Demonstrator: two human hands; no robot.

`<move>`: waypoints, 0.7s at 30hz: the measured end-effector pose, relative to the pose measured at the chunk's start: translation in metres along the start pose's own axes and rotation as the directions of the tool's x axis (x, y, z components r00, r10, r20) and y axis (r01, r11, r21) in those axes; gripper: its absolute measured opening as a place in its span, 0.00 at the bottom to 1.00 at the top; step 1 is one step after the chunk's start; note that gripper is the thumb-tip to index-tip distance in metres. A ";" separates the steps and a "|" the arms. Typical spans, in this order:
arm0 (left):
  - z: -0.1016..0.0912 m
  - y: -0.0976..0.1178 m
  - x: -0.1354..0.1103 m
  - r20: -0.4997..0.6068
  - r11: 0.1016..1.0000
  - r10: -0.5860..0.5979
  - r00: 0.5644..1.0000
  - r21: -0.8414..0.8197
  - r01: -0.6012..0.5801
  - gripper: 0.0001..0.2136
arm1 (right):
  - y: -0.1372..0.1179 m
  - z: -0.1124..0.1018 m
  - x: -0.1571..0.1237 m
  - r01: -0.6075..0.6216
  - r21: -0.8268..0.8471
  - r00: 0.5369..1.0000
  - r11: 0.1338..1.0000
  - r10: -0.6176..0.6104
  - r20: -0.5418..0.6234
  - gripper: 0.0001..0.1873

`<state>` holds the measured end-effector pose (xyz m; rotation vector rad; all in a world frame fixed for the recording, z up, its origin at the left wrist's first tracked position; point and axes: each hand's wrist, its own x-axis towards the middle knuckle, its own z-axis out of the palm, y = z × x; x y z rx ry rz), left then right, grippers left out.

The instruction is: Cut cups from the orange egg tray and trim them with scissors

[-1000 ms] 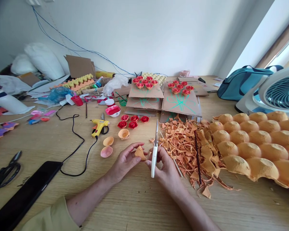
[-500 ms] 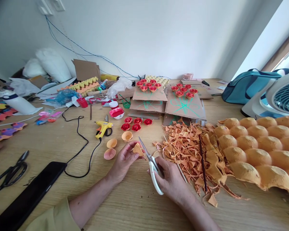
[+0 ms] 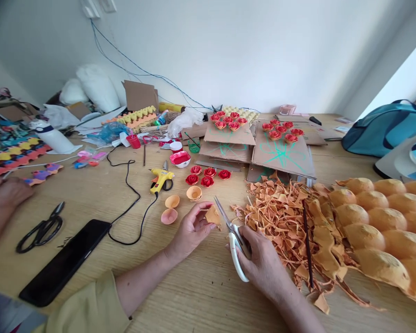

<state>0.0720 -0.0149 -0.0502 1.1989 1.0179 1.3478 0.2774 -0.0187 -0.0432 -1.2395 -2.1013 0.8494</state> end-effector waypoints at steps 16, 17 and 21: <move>-0.003 -0.006 0.000 0.053 0.977 0.089 0.995 0.190 -0.098 0.19 | -0.004 0.001 0.003 -0.038 0.112 0.999 0.993 0.040 -0.022 0.11; -0.003 -0.005 0.000 0.049 0.971 0.105 0.993 0.211 -0.113 0.19 | -0.004 0.001 0.003 -0.047 0.136 0.998 0.990 0.050 -0.023 0.11; -0.001 -0.002 -0.004 0.073 0.926 0.162 0.984 0.334 -0.177 0.19 | -0.004 0.006 0.004 -0.094 0.359 0.993 0.929 0.113 -0.033 0.11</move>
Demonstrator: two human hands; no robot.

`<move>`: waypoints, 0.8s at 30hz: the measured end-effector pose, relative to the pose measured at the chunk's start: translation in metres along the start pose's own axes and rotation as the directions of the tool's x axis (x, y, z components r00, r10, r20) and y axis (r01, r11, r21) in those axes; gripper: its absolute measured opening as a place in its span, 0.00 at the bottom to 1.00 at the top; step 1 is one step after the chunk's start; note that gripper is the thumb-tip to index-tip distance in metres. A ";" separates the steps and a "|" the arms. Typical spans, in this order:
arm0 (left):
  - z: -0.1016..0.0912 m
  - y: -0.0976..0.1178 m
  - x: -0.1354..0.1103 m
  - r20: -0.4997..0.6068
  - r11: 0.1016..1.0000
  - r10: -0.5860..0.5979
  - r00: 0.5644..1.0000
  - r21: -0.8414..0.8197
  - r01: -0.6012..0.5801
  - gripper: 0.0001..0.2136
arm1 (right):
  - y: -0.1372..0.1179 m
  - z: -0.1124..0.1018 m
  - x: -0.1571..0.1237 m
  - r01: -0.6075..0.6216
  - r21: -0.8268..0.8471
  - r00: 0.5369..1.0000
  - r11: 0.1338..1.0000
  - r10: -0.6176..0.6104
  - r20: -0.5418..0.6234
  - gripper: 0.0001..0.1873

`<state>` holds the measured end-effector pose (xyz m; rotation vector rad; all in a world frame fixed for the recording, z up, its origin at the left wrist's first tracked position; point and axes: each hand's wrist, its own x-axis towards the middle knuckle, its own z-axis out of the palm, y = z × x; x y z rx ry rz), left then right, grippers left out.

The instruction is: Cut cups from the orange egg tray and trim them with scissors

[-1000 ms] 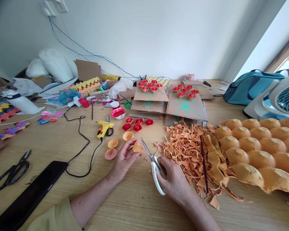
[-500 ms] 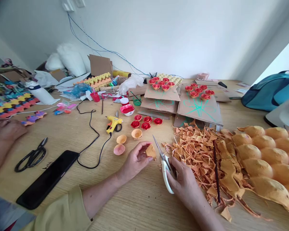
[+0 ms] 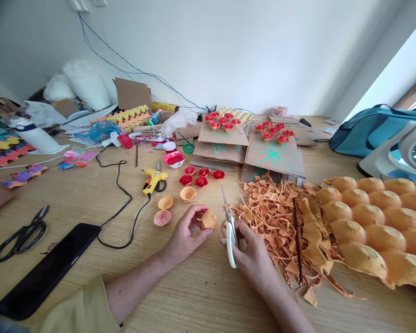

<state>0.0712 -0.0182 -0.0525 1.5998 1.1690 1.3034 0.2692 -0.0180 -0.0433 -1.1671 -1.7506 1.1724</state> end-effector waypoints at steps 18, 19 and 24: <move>-0.002 0.013 -0.001 0.198 0.993 0.095 0.976 0.046 -0.106 0.04 | -0.014 -0.007 -0.003 -0.151 0.442 0.976 0.884 0.064 0.206 0.19; -0.002 0.012 -0.001 0.202 0.991 0.112 0.973 0.052 -0.125 0.04 | -0.013 -0.007 -0.003 -0.149 0.430 0.975 0.891 0.061 0.212 0.18; -0.003 0.009 0.001 0.219 0.968 0.217 0.951 0.078 -0.238 0.02 | -0.009 -0.009 -0.003 -0.133 0.380 0.971 0.915 0.043 0.234 0.16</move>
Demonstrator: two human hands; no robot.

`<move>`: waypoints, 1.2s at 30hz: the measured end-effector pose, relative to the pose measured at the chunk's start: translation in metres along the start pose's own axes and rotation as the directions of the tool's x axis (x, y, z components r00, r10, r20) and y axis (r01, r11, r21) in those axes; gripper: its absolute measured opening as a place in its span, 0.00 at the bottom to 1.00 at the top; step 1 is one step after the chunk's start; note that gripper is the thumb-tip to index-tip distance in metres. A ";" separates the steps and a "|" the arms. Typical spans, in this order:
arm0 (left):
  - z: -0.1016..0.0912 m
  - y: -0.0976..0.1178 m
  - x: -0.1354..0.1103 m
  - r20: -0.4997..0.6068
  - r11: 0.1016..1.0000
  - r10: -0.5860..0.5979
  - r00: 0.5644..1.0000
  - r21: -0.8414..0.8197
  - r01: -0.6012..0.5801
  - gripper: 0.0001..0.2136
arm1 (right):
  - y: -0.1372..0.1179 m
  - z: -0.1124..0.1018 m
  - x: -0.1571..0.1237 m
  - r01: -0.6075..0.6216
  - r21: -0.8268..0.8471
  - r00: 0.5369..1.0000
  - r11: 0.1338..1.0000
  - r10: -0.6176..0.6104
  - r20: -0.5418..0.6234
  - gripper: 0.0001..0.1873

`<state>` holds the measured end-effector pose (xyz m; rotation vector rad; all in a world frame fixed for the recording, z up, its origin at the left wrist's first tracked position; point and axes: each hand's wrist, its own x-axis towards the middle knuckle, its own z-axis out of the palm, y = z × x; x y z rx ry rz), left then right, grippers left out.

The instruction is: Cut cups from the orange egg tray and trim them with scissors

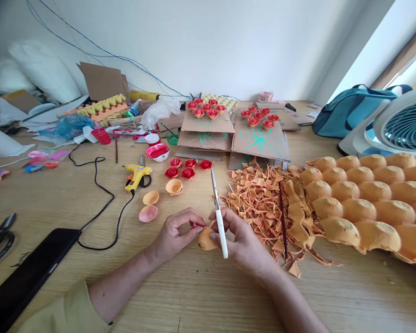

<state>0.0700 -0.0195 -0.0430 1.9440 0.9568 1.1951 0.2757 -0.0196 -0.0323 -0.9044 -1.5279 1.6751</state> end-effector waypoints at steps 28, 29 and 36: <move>0.000 -0.007 0.013 0.172 0.982 -0.179 0.969 -0.031 0.187 0.05 | -0.002 -0.003 0.002 -0.062 0.057 0.997 0.996 0.065 -0.050 0.20; 0.000 -0.007 0.013 0.168 0.984 -0.167 0.972 -0.029 0.174 0.05 | -0.002 -0.003 0.003 -0.063 0.054 0.996 0.997 0.066 -0.052 0.19; -0.002 -0.008 0.009 0.181 0.996 0.011 0.983 0.080 -0.026 0.04 | 0.000 0.001 0.003 -0.056 0.003 0.998 0.998 0.056 -0.031 0.16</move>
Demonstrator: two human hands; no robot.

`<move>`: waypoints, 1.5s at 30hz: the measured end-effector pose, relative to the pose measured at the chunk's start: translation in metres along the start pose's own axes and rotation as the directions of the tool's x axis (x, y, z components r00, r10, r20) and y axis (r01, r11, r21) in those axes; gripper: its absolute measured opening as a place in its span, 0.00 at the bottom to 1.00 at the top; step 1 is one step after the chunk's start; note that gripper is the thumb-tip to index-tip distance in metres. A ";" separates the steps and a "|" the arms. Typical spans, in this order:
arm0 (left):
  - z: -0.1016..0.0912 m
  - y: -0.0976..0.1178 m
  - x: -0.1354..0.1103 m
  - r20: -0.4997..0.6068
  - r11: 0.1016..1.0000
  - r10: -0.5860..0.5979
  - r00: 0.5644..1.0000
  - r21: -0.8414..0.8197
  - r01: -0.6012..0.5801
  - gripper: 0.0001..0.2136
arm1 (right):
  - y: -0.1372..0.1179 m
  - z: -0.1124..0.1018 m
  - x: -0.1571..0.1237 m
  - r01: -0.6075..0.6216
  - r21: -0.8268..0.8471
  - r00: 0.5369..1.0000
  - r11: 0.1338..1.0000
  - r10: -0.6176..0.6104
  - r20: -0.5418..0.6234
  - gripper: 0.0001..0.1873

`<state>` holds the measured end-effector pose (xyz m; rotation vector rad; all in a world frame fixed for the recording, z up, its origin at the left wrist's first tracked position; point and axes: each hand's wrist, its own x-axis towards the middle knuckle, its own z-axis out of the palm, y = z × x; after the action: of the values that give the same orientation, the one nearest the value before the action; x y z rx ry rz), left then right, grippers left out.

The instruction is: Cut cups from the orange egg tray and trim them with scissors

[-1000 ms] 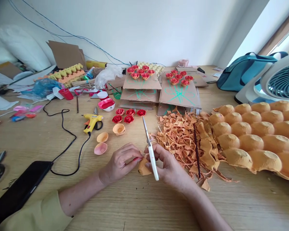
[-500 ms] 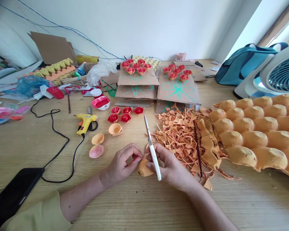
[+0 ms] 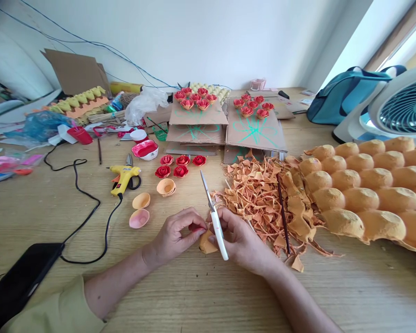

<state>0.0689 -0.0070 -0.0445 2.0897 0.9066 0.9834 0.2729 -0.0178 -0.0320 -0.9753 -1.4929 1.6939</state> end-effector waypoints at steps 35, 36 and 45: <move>0.003 -0.004 0.000 -0.083 0.997 -0.075 0.994 -0.017 0.074 0.05 | 0.000 0.003 0.001 0.041 0.037 0.999 0.998 -0.040 -0.018 0.17; 0.003 -0.004 0.000 -0.080 0.998 -0.063 0.995 0.002 0.063 0.06 | -0.001 0.004 0.001 0.032 0.050 0.999 0.998 -0.031 -0.014 0.17; 0.002 -0.011 -0.003 -0.019 0.992 -0.002 1.000 0.122 0.005 0.07 | -0.002 0.007 0.005 0.033 0.055 0.999 0.998 -0.032 -0.032 0.21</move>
<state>0.0653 -0.0041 -0.0550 2.1830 1.0024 0.9686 0.2646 -0.0162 -0.0306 -0.9392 -1.4274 1.6809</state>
